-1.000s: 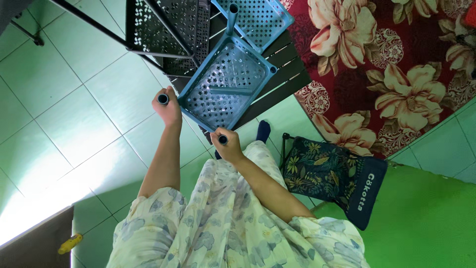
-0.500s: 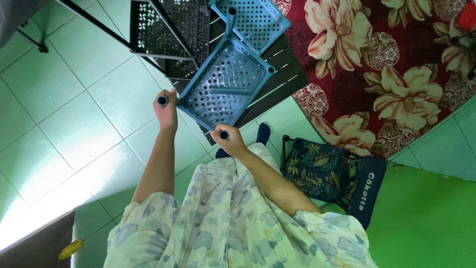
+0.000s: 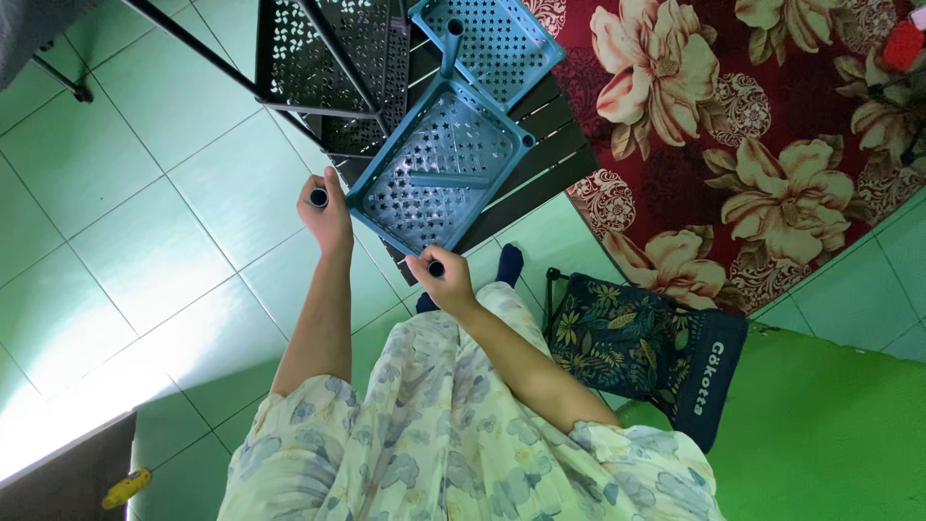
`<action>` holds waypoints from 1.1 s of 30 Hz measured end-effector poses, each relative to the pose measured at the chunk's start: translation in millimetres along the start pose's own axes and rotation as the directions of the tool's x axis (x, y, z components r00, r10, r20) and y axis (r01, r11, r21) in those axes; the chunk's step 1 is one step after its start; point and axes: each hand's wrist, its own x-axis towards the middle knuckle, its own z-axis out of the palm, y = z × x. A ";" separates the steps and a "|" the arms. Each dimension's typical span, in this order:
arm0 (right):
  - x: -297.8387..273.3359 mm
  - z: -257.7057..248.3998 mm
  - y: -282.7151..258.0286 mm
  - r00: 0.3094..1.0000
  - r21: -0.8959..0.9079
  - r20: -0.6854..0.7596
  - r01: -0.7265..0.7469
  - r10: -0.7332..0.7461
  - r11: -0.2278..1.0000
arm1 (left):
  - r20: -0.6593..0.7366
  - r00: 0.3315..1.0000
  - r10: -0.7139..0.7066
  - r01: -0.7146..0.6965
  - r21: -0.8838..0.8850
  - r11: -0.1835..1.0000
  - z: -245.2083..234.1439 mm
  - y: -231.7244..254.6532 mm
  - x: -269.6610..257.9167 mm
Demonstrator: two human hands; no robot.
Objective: The person assembles a blue plastic two-tier rack by inserting cylindrical legs into the tray corners and connecting the trays. The person handles the trays and legs by hand, aligning and pressing parts together on a tiled floor.
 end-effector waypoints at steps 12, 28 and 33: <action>7.2 0.6 32.2 1.000 0.029 0.025 -0.014 0.013 0.999 | 0.202 0.979 0.007 0.015 -0.104 0.994 -16.8 -12.7 14.8; 5.9 -5.2 26.3 0.996 0.089 0.056 -0.081 0.076 0.993 | -0.148 0.955 0.256 -0.224 0.205 0.953 11.8 -47.9 13.7; 7.7 -8.9 35.5 0.997 0.081 0.035 -0.073 0.070 0.994 | 0.085 0.989 0.124 -0.139 0.194 0.971 9.2 -63.7 23.5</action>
